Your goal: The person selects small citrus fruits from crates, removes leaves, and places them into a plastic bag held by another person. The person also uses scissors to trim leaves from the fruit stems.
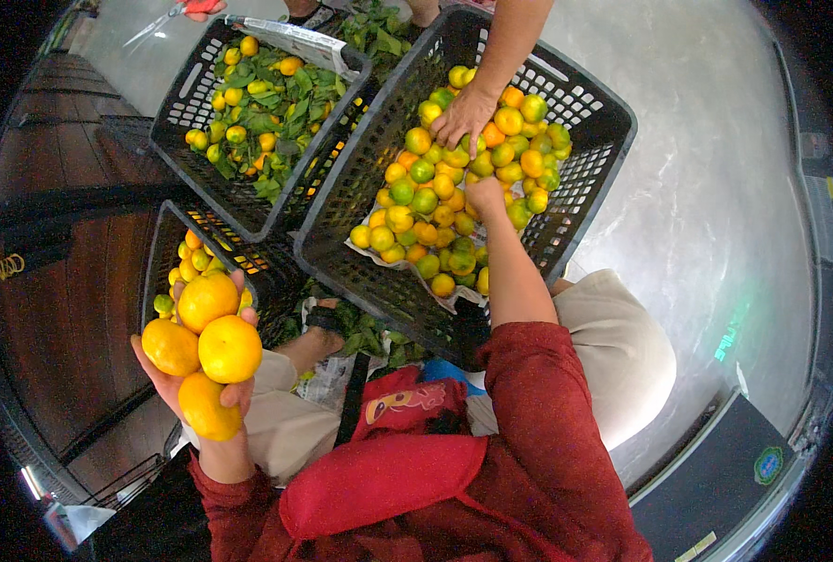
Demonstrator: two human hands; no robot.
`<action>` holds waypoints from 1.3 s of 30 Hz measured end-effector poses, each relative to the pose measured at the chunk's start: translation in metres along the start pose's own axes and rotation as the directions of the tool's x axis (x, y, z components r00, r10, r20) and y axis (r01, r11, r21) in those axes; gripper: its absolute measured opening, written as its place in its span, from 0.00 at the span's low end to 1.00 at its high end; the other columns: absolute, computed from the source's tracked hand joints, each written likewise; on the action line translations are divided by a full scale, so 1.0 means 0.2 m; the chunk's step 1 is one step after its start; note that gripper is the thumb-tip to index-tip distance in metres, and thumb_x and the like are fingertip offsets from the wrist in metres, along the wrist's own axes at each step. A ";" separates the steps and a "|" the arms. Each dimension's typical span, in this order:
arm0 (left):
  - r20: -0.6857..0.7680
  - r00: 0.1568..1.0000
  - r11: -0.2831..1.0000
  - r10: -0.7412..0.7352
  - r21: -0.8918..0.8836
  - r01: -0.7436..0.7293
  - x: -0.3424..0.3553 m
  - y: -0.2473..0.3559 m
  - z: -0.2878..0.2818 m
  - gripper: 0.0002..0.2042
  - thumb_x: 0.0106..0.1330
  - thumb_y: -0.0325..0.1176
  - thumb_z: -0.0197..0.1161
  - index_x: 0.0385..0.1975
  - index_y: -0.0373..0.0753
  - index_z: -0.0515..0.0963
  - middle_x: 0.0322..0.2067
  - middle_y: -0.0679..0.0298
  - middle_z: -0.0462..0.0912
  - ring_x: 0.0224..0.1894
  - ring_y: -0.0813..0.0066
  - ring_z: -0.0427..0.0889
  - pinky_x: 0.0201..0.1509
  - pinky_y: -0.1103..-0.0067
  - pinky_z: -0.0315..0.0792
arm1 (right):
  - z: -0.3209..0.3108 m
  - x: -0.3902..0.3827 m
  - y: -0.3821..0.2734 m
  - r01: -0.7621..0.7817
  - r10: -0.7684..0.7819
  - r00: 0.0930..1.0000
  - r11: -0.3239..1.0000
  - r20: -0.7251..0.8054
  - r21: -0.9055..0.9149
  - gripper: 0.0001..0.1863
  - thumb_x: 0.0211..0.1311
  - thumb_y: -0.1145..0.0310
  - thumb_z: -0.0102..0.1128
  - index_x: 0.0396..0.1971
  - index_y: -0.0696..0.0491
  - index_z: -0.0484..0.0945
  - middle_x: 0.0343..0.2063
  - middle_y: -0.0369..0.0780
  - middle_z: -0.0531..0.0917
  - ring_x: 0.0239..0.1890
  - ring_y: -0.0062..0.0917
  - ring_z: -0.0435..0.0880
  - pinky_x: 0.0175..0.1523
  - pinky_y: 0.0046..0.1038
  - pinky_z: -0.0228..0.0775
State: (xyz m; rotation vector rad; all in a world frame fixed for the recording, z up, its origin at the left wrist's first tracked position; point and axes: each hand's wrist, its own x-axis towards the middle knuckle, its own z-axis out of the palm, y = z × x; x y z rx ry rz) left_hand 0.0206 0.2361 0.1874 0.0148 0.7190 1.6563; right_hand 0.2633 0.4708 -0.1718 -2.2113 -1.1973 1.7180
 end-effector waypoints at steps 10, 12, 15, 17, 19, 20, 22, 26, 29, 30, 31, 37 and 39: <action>-0.137 0.990 0.999 0.023 0.045 -0.017 0.03 -0.02 0.04 0.35 0.62 0.66 0.44 0.65 0.54 0.58 0.67 0.43 0.49 0.55 0.40 0.71 0.45 0.57 0.77 | 0.10 0.16 -0.02 0.034 0.081 0.957 0.923 0.279 -0.384 0.20 0.49 0.60 0.65 0.32 0.63 0.77 0.33 0.47 0.80 0.29 0.34 0.77 0.36 0.37 0.71; -0.033 0.999 0.999 -0.030 0.040 0.032 0.03 0.00 0.02 0.35 0.62 0.66 0.44 0.65 0.54 0.58 0.67 0.43 0.49 0.54 0.40 0.72 0.46 0.57 0.77 | 0.09 0.19 0.01 0.142 -0.037 0.964 0.909 0.265 -0.392 0.21 0.48 0.59 0.66 0.33 0.63 0.77 0.32 0.48 0.80 0.30 0.35 0.78 0.36 0.36 0.71; 0.004 0.999 0.999 0.032 0.000 -0.032 0.00 -0.01 -0.03 0.39 0.62 0.70 0.36 0.68 0.50 0.54 0.67 0.38 0.45 0.58 0.34 0.66 0.52 0.54 0.72 | 0.16 0.02 -0.07 0.225 -0.097 0.954 0.858 0.285 -0.461 0.24 0.45 0.59 0.68 0.37 0.64 0.77 0.36 0.48 0.82 0.36 0.35 0.80 0.39 0.36 0.70; 0.001 1.000 1.000 0.027 0.001 -0.027 0.02 -0.01 -0.02 0.39 0.62 0.70 0.36 0.68 0.50 0.54 0.66 0.38 0.47 0.57 0.34 0.67 0.52 0.54 0.72 | 0.13 0.03 -0.09 0.165 -0.007 0.959 0.825 0.283 -0.541 0.27 0.44 0.59 0.69 0.40 0.63 0.76 0.38 0.47 0.82 0.37 0.35 0.80 0.40 0.36 0.70; 0.011 0.999 0.999 0.030 0.011 -0.030 0.02 -0.01 -0.02 0.39 0.61 0.70 0.36 0.67 0.50 0.54 0.66 0.38 0.48 0.56 0.33 0.68 0.53 0.53 0.72 | 0.10 0.00 -0.07 0.122 0.027 0.954 0.875 0.299 -0.468 0.28 0.49 0.62 0.69 0.48 0.63 0.73 0.44 0.49 0.79 0.42 0.36 0.80 0.39 0.35 0.73; 0.026 0.999 0.999 0.033 0.020 -0.033 0.02 -0.01 -0.02 0.39 0.61 0.70 0.37 0.67 0.50 0.55 0.65 0.38 0.49 0.56 0.33 0.69 0.53 0.53 0.71 | 0.09 -0.02 -0.05 0.102 0.038 0.951 0.897 0.305 -0.431 0.29 0.51 0.64 0.69 0.51 0.63 0.71 0.47 0.50 0.77 0.45 0.36 0.79 0.39 0.35 0.74; 0.026 0.999 0.999 0.038 0.015 -0.038 0.01 0.00 -0.01 0.39 0.62 0.70 0.37 0.66 0.49 0.56 0.65 0.38 0.51 0.55 0.33 0.70 0.53 0.53 0.70 | 0.10 -0.05 0.05 0.134 -0.098 0.959 0.983 0.268 -0.122 0.24 0.51 0.66 0.67 0.47 0.60 0.74 0.40 0.46 0.80 0.37 0.36 0.80 0.38 0.37 0.72; 0.018 0.999 0.999 0.051 -0.004 -0.051 -0.02 0.03 0.00 0.38 0.62 0.68 0.38 0.65 0.48 0.57 0.64 0.38 0.53 0.54 0.34 0.70 0.54 0.51 0.69 | 0.03 -0.19 -0.04 -0.168 -0.349 0.672 0.787 0.653 0.594 0.23 0.56 0.67 0.63 0.52 0.55 0.71 0.46 0.47 0.77 0.33 0.33 0.81 0.35 0.34 0.75; 0.107 0.994 0.998 0.027 -0.056 -0.021 -0.02 0.04 -0.02 0.36 0.63 0.67 0.42 0.64 0.48 0.57 0.63 0.40 0.56 0.56 0.36 0.69 0.48 0.52 0.74 | 0.00 -0.41 -0.27 -0.235 -0.782 0.291 0.500 0.551 0.834 0.28 0.60 0.60 0.59 0.59 0.49 0.64 0.51 0.52 0.74 0.32 0.35 0.81 0.33 0.33 0.77; 0.128 0.992 0.997 0.019 -0.074 -0.009 -0.02 0.04 -0.02 0.35 0.63 0.66 0.42 0.63 0.48 0.57 0.63 0.41 0.57 0.57 0.36 0.68 0.45 0.53 0.76 | 0.00 -0.52 -0.34 -0.235 -0.820 0.291 0.438 0.493 0.867 0.29 0.61 0.58 0.57 0.61 0.45 0.60 0.54 0.55 0.71 0.33 0.37 0.81 0.31 0.33 0.77; 0.151 0.989 0.996 0.012 -0.091 0.002 -0.02 0.04 -0.01 0.35 0.62 0.66 0.43 0.62 0.48 0.57 0.62 0.42 0.58 0.57 0.37 0.68 0.42 0.53 0.78 | 0.00 -0.60 -0.41 -0.251 -0.835 0.280 0.412 0.473 0.876 0.28 0.63 0.53 0.55 0.61 0.42 0.62 0.55 0.56 0.69 0.34 0.39 0.81 0.28 0.32 0.76; 0.193 0.981 0.997 0.024 -0.083 -0.008 -0.06 0.06 -0.02 0.34 0.63 0.65 0.45 0.63 0.49 0.57 0.61 0.46 0.60 0.60 0.38 0.63 0.27 0.63 0.81 | 0.04 -0.99 -0.61 -0.524 -0.940 -0.009 0.294 0.340 0.799 0.34 0.62 0.36 0.44 0.60 0.44 0.64 0.57 0.58 0.64 0.33 0.42 0.76 0.22 0.30 0.73; 0.225 0.974 0.997 0.038 -0.081 -0.020 -0.07 0.07 -0.02 0.34 0.63 0.65 0.45 0.62 0.49 0.58 0.61 0.46 0.60 0.60 0.38 0.63 0.27 0.63 0.81 | 0.04 -1.10 -0.63 -0.535 -0.945 -0.056 0.301 0.322 0.790 0.32 0.64 0.40 0.45 0.61 0.44 0.63 0.56 0.58 0.66 0.29 0.37 0.73 0.21 0.29 0.69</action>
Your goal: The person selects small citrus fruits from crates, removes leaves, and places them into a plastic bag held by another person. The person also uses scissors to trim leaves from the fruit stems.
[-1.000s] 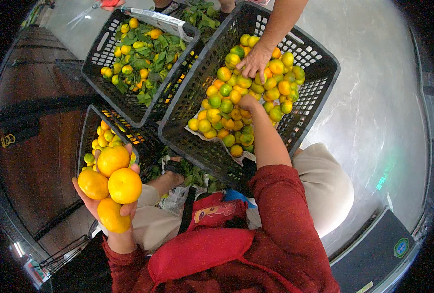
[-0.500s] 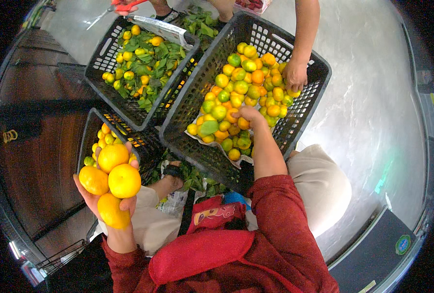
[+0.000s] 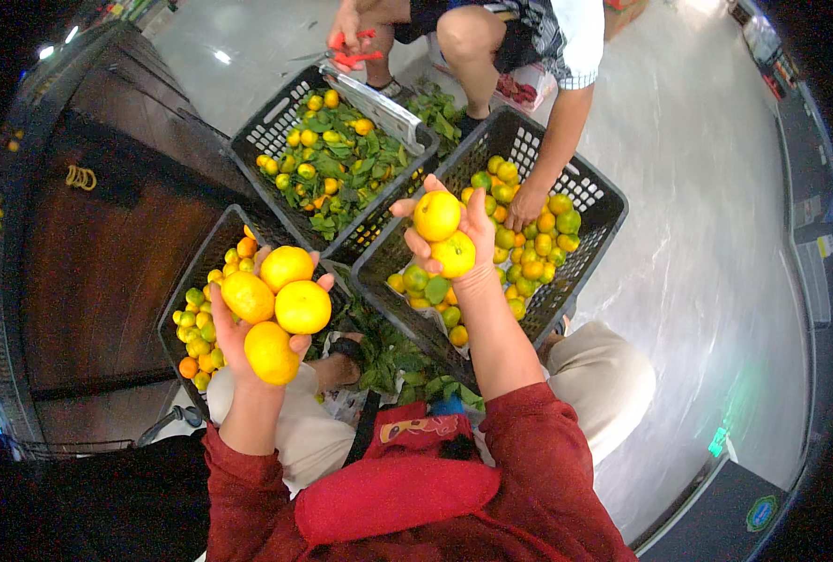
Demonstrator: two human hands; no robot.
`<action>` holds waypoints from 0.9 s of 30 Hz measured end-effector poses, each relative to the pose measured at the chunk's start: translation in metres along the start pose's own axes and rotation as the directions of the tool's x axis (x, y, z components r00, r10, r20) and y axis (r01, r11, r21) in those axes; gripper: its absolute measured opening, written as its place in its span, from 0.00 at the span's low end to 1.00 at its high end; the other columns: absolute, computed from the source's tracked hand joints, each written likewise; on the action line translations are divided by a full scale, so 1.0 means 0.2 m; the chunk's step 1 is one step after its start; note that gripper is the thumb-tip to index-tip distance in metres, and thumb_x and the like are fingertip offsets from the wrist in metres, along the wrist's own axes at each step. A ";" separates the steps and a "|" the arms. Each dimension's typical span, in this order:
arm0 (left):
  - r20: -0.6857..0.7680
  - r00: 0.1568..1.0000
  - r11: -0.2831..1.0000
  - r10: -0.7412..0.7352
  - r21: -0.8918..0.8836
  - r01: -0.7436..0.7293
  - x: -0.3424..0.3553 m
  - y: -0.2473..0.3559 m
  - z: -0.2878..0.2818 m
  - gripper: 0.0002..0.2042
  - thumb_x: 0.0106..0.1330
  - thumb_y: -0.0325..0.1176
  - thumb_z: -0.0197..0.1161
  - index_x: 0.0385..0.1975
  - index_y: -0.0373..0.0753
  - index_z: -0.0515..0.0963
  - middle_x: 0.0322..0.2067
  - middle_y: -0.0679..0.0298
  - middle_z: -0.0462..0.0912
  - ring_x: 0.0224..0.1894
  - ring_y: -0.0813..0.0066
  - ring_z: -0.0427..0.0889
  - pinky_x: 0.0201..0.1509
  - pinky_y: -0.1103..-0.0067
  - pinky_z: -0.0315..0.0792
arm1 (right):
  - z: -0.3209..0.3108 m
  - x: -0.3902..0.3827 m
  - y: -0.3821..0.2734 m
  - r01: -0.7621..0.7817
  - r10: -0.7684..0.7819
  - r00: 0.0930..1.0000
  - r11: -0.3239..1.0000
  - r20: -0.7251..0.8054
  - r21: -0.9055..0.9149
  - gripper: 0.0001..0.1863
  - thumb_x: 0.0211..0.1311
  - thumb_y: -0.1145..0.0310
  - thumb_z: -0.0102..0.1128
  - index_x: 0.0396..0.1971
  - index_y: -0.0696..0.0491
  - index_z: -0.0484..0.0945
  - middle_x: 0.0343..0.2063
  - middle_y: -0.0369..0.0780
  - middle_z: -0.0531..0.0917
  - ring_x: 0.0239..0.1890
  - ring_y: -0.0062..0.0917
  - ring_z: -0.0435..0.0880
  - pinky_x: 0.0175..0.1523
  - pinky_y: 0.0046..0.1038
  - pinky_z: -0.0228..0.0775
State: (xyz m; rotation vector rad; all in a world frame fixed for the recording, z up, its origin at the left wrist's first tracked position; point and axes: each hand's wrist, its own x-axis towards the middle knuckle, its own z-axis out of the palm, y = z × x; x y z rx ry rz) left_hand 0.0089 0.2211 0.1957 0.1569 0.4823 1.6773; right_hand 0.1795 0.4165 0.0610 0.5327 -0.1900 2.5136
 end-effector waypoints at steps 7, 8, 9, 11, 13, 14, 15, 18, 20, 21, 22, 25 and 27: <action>0.118 0.993 0.998 -0.020 -0.065 0.028 -0.02 0.00 0.02 0.36 0.62 0.68 0.41 0.63 0.49 0.57 0.59 0.50 0.65 0.59 0.38 0.66 0.28 0.63 0.82 | 0.43 0.13 0.13 -0.057 0.072 0.996 0.959 0.044 -0.277 0.28 0.64 0.51 0.51 0.62 0.45 0.63 0.50 0.58 0.69 0.24 0.36 0.75 0.22 0.30 0.70; 0.138 0.990 0.996 -0.017 -0.089 0.030 -0.04 0.01 0.03 0.36 0.62 0.68 0.41 0.63 0.49 0.57 0.59 0.50 0.65 0.59 0.39 0.66 0.28 0.62 0.82 | 0.52 0.18 0.16 -0.071 0.097 0.994 0.921 0.049 -0.383 0.28 0.64 0.53 0.52 0.62 0.45 0.63 0.49 0.58 0.70 0.24 0.37 0.76 0.23 0.30 0.71; 0.104 0.995 0.996 -0.007 -0.082 0.016 -0.07 0.02 0.04 0.36 0.63 0.67 0.40 0.63 0.47 0.56 0.58 0.50 0.66 0.58 0.38 0.67 0.29 0.62 0.82 | 0.61 0.22 0.21 -0.087 0.122 0.991 0.880 0.047 -0.466 0.28 0.63 0.55 0.53 0.62 0.47 0.63 0.48 0.60 0.71 0.25 0.40 0.78 0.24 0.30 0.72; 0.122 0.993 0.996 0.004 -0.090 0.007 -0.07 0.02 0.01 0.36 0.63 0.67 0.40 0.63 0.47 0.56 0.57 0.53 0.67 0.52 0.47 0.75 0.29 0.63 0.82 | 0.82 0.29 0.24 -0.228 0.264 0.962 0.618 -0.074 -0.753 0.30 0.60 0.59 0.58 0.61 0.51 0.64 0.48 0.53 0.74 0.30 0.36 0.80 0.31 0.28 0.75; 0.130 0.991 0.996 0.009 -0.085 0.002 -0.07 0.01 0.01 0.36 0.63 0.67 0.41 0.63 0.46 0.58 0.56 0.55 0.69 0.45 0.56 0.80 0.28 0.63 0.81 | 0.96 0.38 0.33 -0.102 0.318 0.942 -0.019 -0.103 -0.995 0.29 0.57 0.59 0.61 0.56 0.58 0.67 0.46 0.46 0.77 0.40 0.35 0.79 0.46 0.30 0.73; 0.096 0.995 0.998 0.005 -0.057 0.000 -0.09 0.02 0.01 0.36 0.62 0.67 0.41 0.61 0.45 0.60 0.54 0.55 0.72 0.45 0.57 0.80 0.29 0.64 0.81 | 1.03 0.43 0.36 0.157 0.453 0.890 -0.416 -0.055 -0.896 0.25 0.59 0.64 0.60 0.53 0.59 0.69 0.46 0.47 0.75 0.48 0.37 0.76 0.53 0.32 0.68; 0.061 0.998 0.998 0.004 -0.061 0.000 -0.10 0.02 -0.02 0.36 0.62 0.67 0.42 0.61 0.45 0.61 0.52 0.56 0.73 0.44 0.58 0.80 0.29 0.65 0.81 | 1.07 0.45 0.41 0.136 0.444 0.888 -0.498 -0.117 -0.856 0.24 0.60 0.62 0.59 0.52 0.60 0.70 0.45 0.47 0.75 0.48 0.38 0.75 0.53 0.33 0.67; 0.056 0.998 0.995 0.024 -0.093 -0.018 -0.09 0.04 -0.02 0.35 0.62 0.67 0.44 0.60 0.46 0.62 0.50 0.57 0.74 0.43 0.58 0.80 0.29 0.67 0.80 | 1.11 0.53 0.46 0.139 0.433 0.886 -0.593 -0.168 -0.793 0.22 0.63 0.59 0.55 0.50 0.60 0.72 0.44 0.47 0.75 0.48 0.40 0.75 0.54 0.33 0.66; 0.108 0.991 0.992 0.073 -0.112 -0.061 -0.10 0.07 0.01 0.35 0.62 0.67 0.45 0.60 0.46 0.62 0.50 0.57 0.74 0.43 0.58 0.80 0.29 0.68 0.80 | 1.13 0.58 0.49 0.151 0.427 0.893 -0.585 -0.144 -0.797 0.22 0.64 0.58 0.52 0.49 0.60 0.73 0.43 0.48 0.76 0.48 0.41 0.75 0.54 0.34 0.66; 0.149 0.983 0.989 0.106 -0.119 -0.089 -0.12 0.10 0.03 0.35 0.62 0.66 0.46 0.60 0.46 0.62 0.50 0.57 0.74 0.43 0.58 0.80 0.29 0.68 0.80 | 1.16 0.61 0.51 0.149 0.415 0.900 -0.574 -0.130 -0.805 0.22 0.64 0.57 0.51 0.49 0.60 0.73 0.42 0.50 0.76 0.48 0.42 0.75 0.54 0.35 0.66; 0.182 0.973 0.985 0.145 -0.115 -0.125 -0.16 0.14 0.05 0.35 0.62 0.66 0.46 0.60 0.46 0.62 0.50 0.57 0.74 0.43 0.58 0.80 0.29 0.68 0.81 | 1.18 0.63 0.56 0.154 0.409 0.906 -0.550 -0.104 -0.821 0.22 0.64 0.57 0.50 0.48 0.60 0.74 0.41 0.51 0.77 0.47 0.43 0.75 0.54 0.36 0.66; 0.211 0.949 0.968 0.235 -0.135 -0.210 -0.23 0.17 0.04 0.31 0.63 0.61 0.49 0.60 0.48 0.64 0.51 0.58 0.75 0.45 0.59 0.80 0.29 0.68 0.81 | 1.21 0.65 0.66 0.250 0.421 0.907 -0.507 0.016 -0.825 0.24 0.63 0.56 0.53 0.49 0.61 0.73 0.40 0.52 0.78 0.46 0.43 0.76 0.53 0.35 0.67; 0.162 0.951 0.958 0.264 -0.158 -0.239 -0.25 0.16 0.04 0.28 0.64 0.58 0.50 0.59 0.48 0.66 0.50 0.59 0.75 0.44 0.61 0.80 0.30 0.67 0.81 | 1.25 0.63 0.70 0.294 0.411 0.910 -0.547 0.055 -0.784 0.25 0.59 0.57 0.58 0.49 0.61 0.72 0.39 0.51 0.77 0.45 0.44 0.76 0.51 0.35 0.67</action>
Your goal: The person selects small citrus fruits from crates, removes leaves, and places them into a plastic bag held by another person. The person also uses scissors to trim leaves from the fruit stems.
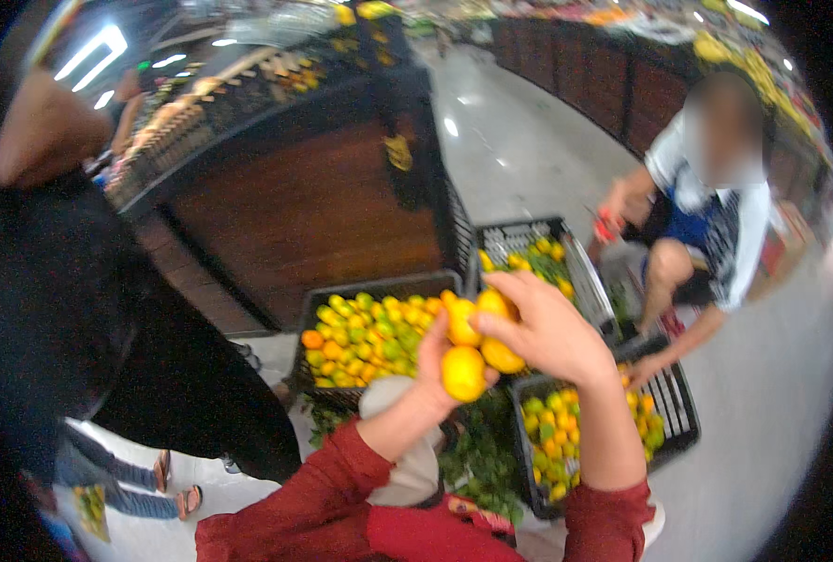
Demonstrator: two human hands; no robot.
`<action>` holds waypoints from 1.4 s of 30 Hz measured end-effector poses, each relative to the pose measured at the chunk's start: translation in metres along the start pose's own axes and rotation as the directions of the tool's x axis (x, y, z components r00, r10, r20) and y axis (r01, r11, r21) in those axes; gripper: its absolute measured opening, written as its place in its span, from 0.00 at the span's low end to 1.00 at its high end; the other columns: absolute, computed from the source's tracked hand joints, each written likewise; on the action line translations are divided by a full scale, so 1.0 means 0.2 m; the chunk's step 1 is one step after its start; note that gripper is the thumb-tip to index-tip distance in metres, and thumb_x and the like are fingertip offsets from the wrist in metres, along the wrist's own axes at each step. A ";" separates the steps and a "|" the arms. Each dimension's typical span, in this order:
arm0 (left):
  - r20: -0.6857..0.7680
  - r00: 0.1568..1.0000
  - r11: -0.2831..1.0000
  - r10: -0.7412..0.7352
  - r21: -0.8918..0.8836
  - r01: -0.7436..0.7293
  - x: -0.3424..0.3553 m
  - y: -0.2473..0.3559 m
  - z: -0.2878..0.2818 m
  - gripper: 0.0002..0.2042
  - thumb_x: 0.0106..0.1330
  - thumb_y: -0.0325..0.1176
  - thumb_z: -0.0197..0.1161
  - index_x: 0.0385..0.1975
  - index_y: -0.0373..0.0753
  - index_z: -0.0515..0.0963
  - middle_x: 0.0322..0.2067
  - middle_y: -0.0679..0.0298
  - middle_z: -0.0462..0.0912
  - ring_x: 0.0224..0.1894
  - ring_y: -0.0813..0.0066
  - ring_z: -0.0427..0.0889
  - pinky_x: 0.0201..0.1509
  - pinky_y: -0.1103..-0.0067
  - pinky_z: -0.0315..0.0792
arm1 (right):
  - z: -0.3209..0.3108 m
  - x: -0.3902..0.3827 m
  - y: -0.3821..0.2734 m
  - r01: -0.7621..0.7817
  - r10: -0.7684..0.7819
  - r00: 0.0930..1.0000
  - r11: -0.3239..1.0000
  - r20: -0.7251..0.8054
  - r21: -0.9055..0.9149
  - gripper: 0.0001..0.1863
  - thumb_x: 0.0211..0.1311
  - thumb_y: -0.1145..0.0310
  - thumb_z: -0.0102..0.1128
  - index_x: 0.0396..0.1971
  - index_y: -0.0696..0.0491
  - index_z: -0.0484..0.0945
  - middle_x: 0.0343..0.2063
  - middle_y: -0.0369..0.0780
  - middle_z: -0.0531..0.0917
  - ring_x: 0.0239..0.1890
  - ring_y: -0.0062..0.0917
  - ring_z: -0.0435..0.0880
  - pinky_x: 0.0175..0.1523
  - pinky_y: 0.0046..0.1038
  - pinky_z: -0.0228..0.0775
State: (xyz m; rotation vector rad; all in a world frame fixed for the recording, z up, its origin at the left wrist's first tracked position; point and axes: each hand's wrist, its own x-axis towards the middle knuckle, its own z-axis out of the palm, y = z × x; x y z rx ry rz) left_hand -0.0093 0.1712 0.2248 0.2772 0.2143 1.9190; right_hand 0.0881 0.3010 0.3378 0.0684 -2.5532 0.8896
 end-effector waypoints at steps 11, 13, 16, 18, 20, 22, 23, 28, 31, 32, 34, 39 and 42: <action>-0.041 0.967 0.968 0.252 -0.005 -0.253 -0.28 0.17 0.20 0.24 0.62 0.58 0.54 0.50 0.48 0.72 0.44 0.66 0.79 0.41 0.69 0.80 0.31 0.73 0.76 | 0.13 0.10 -0.35 0.196 -0.196 0.975 0.980 -0.103 -0.009 0.24 0.53 0.60 0.63 0.45 0.62 0.74 0.41 0.49 0.78 0.45 0.43 0.77 0.52 0.35 0.68; -0.024 0.962 0.962 0.273 -0.003 -0.273 -0.28 0.21 0.19 0.25 0.61 0.59 0.55 0.50 0.48 0.73 0.45 0.66 0.79 0.42 0.70 0.79 0.32 0.75 0.76 | 0.14 0.13 -0.35 0.174 -0.170 0.983 0.983 -0.073 0.059 0.24 0.55 0.59 0.62 0.45 0.63 0.74 0.40 0.50 0.78 0.44 0.43 0.78 0.50 0.34 0.69; 0.020 0.958 0.958 0.284 0.041 -0.285 -0.34 0.28 0.23 0.28 0.60 0.61 0.55 0.52 0.48 0.72 0.48 0.65 0.77 0.43 0.70 0.79 0.33 0.76 0.77 | 0.16 0.17 -0.36 0.158 -0.132 0.982 0.969 -0.138 0.192 0.26 0.58 0.58 0.61 0.48 0.64 0.72 0.41 0.47 0.79 0.37 0.31 0.81 0.42 0.28 0.73; 0.131 0.960 0.969 0.248 -0.015 -0.249 -0.33 0.30 0.24 0.33 0.59 0.62 0.56 0.58 0.44 0.66 0.55 0.58 0.72 0.53 0.64 0.74 0.36 0.75 0.78 | 0.19 0.20 -0.27 0.062 0.030 0.985 0.856 -0.168 0.514 0.25 0.60 0.58 0.61 0.50 0.62 0.72 0.41 0.44 0.80 0.35 0.25 0.81 0.39 0.26 0.73; 0.170 0.961 0.973 0.216 -0.113 -0.199 -0.34 0.30 0.29 0.36 0.59 0.60 0.57 0.62 0.42 0.61 0.60 0.53 0.65 0.61 0.58 0.66 0.36 0.71 0.80 | 0.19 0.16 -0.25 -0.048 0.287 0.954 0.437 -0.089 0.898 0.23 0.63 0.56 0.58 0.50 0.56 0.70 0.41 0.43 0.80 0.32 0.23 0.79 0.33 0.25 0.73; 0.221 0.949 0.974 0.224 -0.097 -0.207 -0.33 0.28 0.27 0.42 0.57 0.60 0.60 0.66 0.40 0.54 0.66 0.51 0.55 0.67 0.57 0.57 0.37 0.75 0.79 | 0.21 0.12 -0.15 -0.002 0.554 0.831 -0.100 0.058 0.995 0.18 0.65 0.54 0.54 0.45 0.52 0.67 0.39 0.45 0.79 0.31 0.27 0.78 0.33 0.30 0.75; 0.218 0.950 0.973 0.222 -0.104 -0.204 -0.34 0.28 0.26 0.42 0.57 0.60 0.60 0.66 0.40 0.54 0.66 0.51 0.55 0.67 0.57 0.57 0.37 0.75 0.79 | 0.23 0.09 -0.11 0.062 0.619 0.767 -0.331 0.167 0.942 0.18 0.66 0.54 0.52 0.44 0.51 0.66 0.40 0.45 0.78 0.32 0.29 0.77 0.34 0.32 0.75; 0.226 0.955 0.964 0.192 -0.228 -0.140 -0.39 0.24 0.28 0.39 0.58 0.58 0.60 0.64 0.42 0.58 0.63 0.51 0.59 0.65 0.53 0.59 0.37 0.68 0.82 | 0.40 -0.09 -0.04 0.155 0.614 0.754 -0.512 0.233 0.845 0.18 0.67 0.58 0.48 0.50 0.52 0.61 0.44 0.44 0.71 0.44 0.38 0.73 0.54 0.45 0.71; 0.255 0.948 0.965 0.189 -0.227 -0.132 -0.40 0.23 0.28 0.39 0.58 0.58 0.60 0.65 0.42 0.57 0.64 0.51 0.58 0.65 0.53 0.59 0.37 0.70 0.81 | 0.40 -0.10 -0.10 0.280 0.587 0.809 -0.418 0.022 0.864 0.20 0.63 0.69 0.54 0.52 0.53 0.60 0.45 0.45 0.71 0.47 0.40 0.73 0.56 0.45 0.70; 0.257 0.948 0.965 0.186 -0.228 -0.128 -0.40 0.22 0.27 0.39 0.58 0.59 0.60 0.65 0.42 0.57 0.64 0.51 0.58 0.65 0.53 0.59 0.37 0.70 0.81 | 0.39 -0.09 -0.15 0.334 0.545 0.830 -0.313 -0.120 0.889 0.25 0.57 0.78 0.55 0.55 0.54 0.59 0.47 0.45 0.71 0.52 0.42 0.72 0.58 0.45 0.69; 0.253 0.950 0.965 0.183 -0.233 -0.123 -0.41 0.22 0.26 0.39 0.58 0.59 0.60 0.65 0.42 0.57 0.64 0.51 0.58 0.65 0.53 0.59 0.37 0.70 0.81 | 0.34 -0.06 -0.27 0.440 0.479 0.798 -0.047 -0.366 0.897 0.27 0.59 0.80 0.53 0.58 0.55 0.58 0.50 0.47 0.70 0.54 0.40 0.72 0.58 0.41 0.69; 0.211 0.957 0.962 0.200 -0.229 -0.151 -0.43 0.20 0.28 0.39 0.58 0.58 0.60 0.64 0.42 0.57 0.64 0.52 0.58 0.65 0.54 0.59 0.35 0.71 0.80 | 0.31 -0.01 -0.46 0.546 -0.174 0.520 0.820 -0.836 0.170 0.23 0.56 0.81 0.55 0.53 0.55 0.63 0.52 0.47 0.71 0.54 0.39 0.72 0.56 0.37 0.68; 0.169 0.914 0.929 0.369 -0.109 -0.355 -0.41 0.17 0.26 0.34 0.63 0.58 0.53 0.62 0.42 0.61 0.61 0.55 0.65 0.62 0.59 0.66 0.54 0.67 0.73 | 0.39 0.00 -0.45 0.580 -0.621 0.449 0.749 -0.642 -0.319 0.18 0.48 0.76 0.62 0.42 0.52 0.70 0.52 0.48 0.74 0.56 0.44 0.71 0.59 0.44 0.62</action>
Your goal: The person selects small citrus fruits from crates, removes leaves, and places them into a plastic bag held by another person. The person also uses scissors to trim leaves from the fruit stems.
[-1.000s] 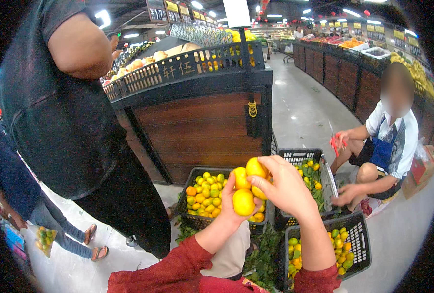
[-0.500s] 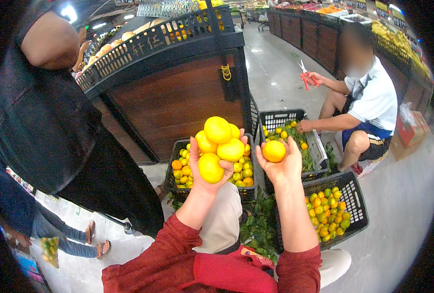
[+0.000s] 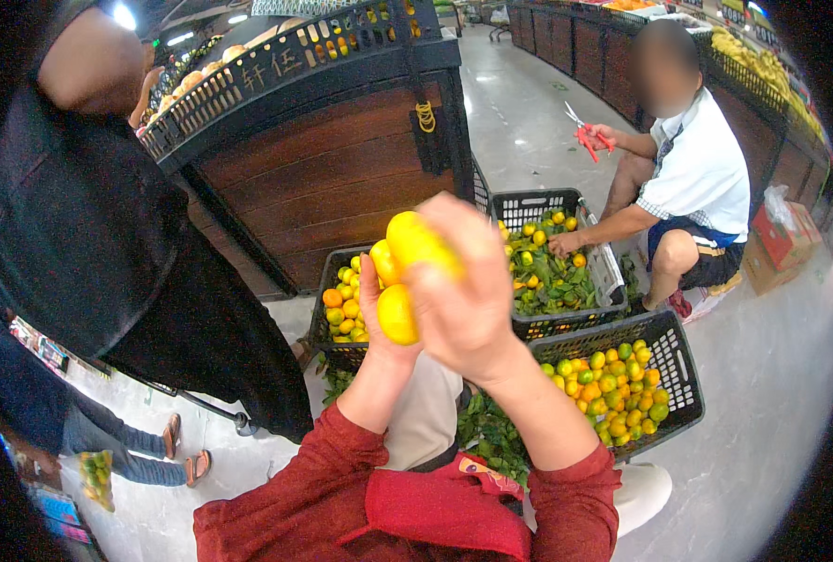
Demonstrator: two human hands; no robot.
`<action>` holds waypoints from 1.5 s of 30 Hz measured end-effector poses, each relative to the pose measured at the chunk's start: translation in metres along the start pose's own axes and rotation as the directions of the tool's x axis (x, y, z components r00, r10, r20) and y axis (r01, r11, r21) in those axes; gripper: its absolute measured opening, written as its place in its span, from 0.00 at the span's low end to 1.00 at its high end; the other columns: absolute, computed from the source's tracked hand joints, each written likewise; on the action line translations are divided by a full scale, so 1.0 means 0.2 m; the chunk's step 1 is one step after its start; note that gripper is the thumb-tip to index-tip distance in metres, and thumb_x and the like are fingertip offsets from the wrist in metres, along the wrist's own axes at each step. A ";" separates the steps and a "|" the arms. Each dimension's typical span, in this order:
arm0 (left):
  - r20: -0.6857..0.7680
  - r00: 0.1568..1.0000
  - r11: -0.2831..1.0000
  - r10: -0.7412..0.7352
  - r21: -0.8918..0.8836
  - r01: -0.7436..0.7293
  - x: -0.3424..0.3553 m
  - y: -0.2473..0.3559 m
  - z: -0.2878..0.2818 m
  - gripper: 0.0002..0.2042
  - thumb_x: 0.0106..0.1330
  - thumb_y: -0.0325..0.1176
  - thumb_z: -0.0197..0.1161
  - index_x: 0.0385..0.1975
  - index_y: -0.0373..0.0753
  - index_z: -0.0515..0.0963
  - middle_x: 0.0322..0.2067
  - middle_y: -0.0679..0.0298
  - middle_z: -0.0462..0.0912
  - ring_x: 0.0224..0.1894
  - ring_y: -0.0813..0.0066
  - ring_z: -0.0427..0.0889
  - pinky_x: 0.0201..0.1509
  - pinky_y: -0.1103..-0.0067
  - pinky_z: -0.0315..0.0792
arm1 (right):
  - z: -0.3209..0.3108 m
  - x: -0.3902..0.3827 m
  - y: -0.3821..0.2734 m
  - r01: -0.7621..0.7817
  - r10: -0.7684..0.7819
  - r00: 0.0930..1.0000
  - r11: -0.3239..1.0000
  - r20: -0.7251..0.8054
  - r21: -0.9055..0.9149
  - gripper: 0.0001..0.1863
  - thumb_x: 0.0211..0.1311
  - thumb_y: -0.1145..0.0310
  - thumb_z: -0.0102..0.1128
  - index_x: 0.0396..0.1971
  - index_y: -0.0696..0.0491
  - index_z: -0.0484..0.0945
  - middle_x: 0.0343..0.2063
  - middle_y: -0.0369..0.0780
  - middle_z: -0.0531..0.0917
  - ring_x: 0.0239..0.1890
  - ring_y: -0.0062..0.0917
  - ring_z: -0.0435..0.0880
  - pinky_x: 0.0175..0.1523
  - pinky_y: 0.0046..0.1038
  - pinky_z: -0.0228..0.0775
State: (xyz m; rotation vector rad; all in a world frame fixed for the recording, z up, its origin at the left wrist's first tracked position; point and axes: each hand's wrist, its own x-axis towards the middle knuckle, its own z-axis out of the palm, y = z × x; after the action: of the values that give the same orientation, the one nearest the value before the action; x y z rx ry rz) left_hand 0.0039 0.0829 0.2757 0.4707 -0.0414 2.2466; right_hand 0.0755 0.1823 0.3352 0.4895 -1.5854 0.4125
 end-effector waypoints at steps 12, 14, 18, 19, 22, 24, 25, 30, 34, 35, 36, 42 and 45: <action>-0.122 0.992 0.996 0.037 0.087 -0.026 -0.13 0.02 -0.10 0.27 0.67 0.53 0.51 0.58 0.40 0.66 0.54 0.59 0.72 0.56 0.65 0.72 0.62 0.68 0.65 | 0.08 -0.15 -0.12 -0.191 0.146 0.953 0.969 0.265 0.155 0.21 0.44 0.59 0.68 0.37 0.52 0.72 0.50 0.52 0.73 0.56 0.55 0.68 0.58 0.55 0.59; -0.152 0.985 0.991 0.078 0.115 -0.061 -0.14 0.01 -0.11 0.26 0.67 0.52 0.51 0.59 0.42 0.65 0.56 0.60 0.71 0.58 0.65 0.71 0.63 0.68 0.64 | 0.10 -0.19 -0.11 -0.145 0.105 0.963 0.978 0.248 0.148 0.27 0.47 0.55 0.67 0.44 0.52 0.67 0.53 0.55 0.70 0.56 0.61 0.66 0.56 0.56 0.60; -0.328 0.925 0.979 0.190 0.128 -0.156 -0.15 0.03 0.02 0.26 0.68 0.50 0.52 0.61 0.43 0.63 0.59 0.60 0.68 0.60 0.65 0.68 0.65 0.68 0.62 | 0.15 -0.20 -0.13 -0.195 0.147 0.946 0.970 0.289 0.143 0.29 0.48 0.53 0.67 0.45 0.52 0.66 0.55 0.55 0.67 0.57 0.62 0.65 0.57 0.57 0.59; -0.290 0.934 0.973 0.208 0.157 -0.168 -0.16 0.04 0.02 0.26 0.68 0.50 0.51 0.60 0.42 0.64 0.58 0.59 0.69 0.60 0.64 0.69 0.65 0.67 0.62 | 0.15 -0.19 -0.14 -0.191 0.140 0.946 0.969 0.291 0.154 0.29 0.48 0.53 0.68 0.45 0.52 0.66 0.55 0.55 0.67 0.57 0.62 0.65 0.57 0.56 0.59; -0.176 0.954 0.951 0.242 0.239 -0.197 -0.19 0.07 0.01 0.26 0.69 0.51 0.48 0.60 0.40 0.65 0.58 0.56 0.70 0.59 0.60 0.70 0.65 0.65 0.63 | 0.16 -0.16 -0.15 -0.160 0.104 0.944 0.975 0.313 0.157 0.31 0.53 0.52 0.61 0.55 0.48 0.62 0.57 0.55 0.64 0.58 0.61 0.64 0.59 0.55 0.58; -0.122 0.951 0.942 0.284 0.222 -0.253 -0.17 0.09 0.03 0.26 0.69 0.51 0.48 0.59 0.40 0.66 0.58 0.56 0.70 0.59 0.60 0.71 0.65 0.65 0.63 | 0.17 -0.13 -0.16 -0.167 0.107 0.950 0.968 0.295 0.187 0.32 0.50 0.54 0.65 0.53 0.49 0.63 0.57 0.55 0.65 0.58 0.61 0.64 0.58 0.55 0.59; -0.095 0.948 0.936 0.304 0.214 -0.278 -0.17 0.10 0.04 0.25 0.69 0.51 0.48 0.59 0.40 0.66 0.58 0.56 0.70 0.59 0.60 0.71 0.64 0.65 0.63 | 0.18 -0.11 -0.17 -0.171 0.109 0.952 0.964 0.285 0.202 0.32 0.48 0.54 0.67 0.51 0.50 0.64 0.57 0.55 0.65 0.58 0.61 0.65 0.57 0.55 0.60; -0.040 0.953 0.931 0.301 0.227 -0.285 -0.17 0.11 0.09 0.26 0.68 0.48 0.51 0.63 0.45 0.61 0.61 0.58 0.65 0.63 0.62 0.65 0.68 0.66 0.58 | 0.19 -0.07 -0.18 -0.164 0.108 0.966 0.958 0.235 0.234 0.34 0.49 0.58 0.67 0.55 0.49 0.62 0.57 0.55 0.64 0.58 0.61 0.65 0.58 0.54 0.60; -0.057 0.948 0.930 0.312 0.225 -0.292 -0.19 0.08 0.10 0.26 0.68 0.49 0.51 0.62 0.45 0.62 0.61 0.59 0.65 0.63 0.62 0.65 0.67 0.66 0.59 | 0.17 -0.09 -0.20 -0.177 0.125 0.970 0.951 0.207 0.254 0.34 0.49 0.58 0.66 0.56 0.49 0.62 0.58 0.56 0.64 0.57 0.61 0.65 0.58 0.53 0.59; -0.068 0.948 0.933 0.310 0.216 -0.289 -0.20 0.07 0.09 0.25 0.68 0.49 0.51 0.62 0.45 0.62 0.61 0.59 0.66 0.63 0.62 0.65 0.67 0.66 0.59 | 0.16 -0.10 -0.20 -0.183 0.134 0.971 0.949 0.198 0.257 0.34 0.49 0.59 0.66 0.56 0.49 0.62 0.58 0.56 0.64 0.57 0.61 0.65 0.58 0.53 0.59; -0.130 0.938 0.931 0.322 0.221 -0.289 -0.20 0.06 0.09 0.25 0.68 0.50 0.50 0.61 0.44 0.63 0.60 0.59 0.67 0.62 0.63 0.66 0.66 0.66 0.60 | 0.15 -0.11 -0.20 -0.203 0.152 0.966 0.947 0.210 0.247 0.35 0.49 0.59 0.66 0.57 0.49 0.61 0.58 0.57 0.64 0.57 0.60 0.65 0.59 0.53 0.59; -0.101 0.931 0.908 0.351 0.280 -0.312 -0.14 0.05 0.13 0.28 0.67 0.55 0.49 0.56 0.39 0.70 0.54 0.57 0.75 0.55 0.62 0.74 0.62 0.66 0.66 | 0.16 -0.09 -0.16 -0.231 0.186 0.968 0.924 0.168 0.304 0.37 0.51 0.65 0.66 0.60 0.53 0.58 0.57 0.58 0.65 0.58 0.59 0.66 0.60 0.52 0.59; -0.015 0.954 0.937 0.301 0.191 -0.292 -0.13 0.06 0.09 0.28 0.66 0.56 0.49 0.56 0.38 0.69 0.54 0.56 0.74 0.56 0.61 0.74 0.62 0.66 0.65 | 0.14 -0.10 -0.16 -0.301 0.260 0.952 0.897 0.163 0.324 0.33 0.53 0.68 0.64 0.57 0.60 0.60 0.55 0.57 0.68 0.57 0.56 0.68 0.61 0.50 0.59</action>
State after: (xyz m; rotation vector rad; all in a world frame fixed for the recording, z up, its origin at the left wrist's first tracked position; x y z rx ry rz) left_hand 0.0170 0.0533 0.2847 0.5442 0.1310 2.5715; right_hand 0.0695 0.1411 0.3130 0.5595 -1.7104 0.9101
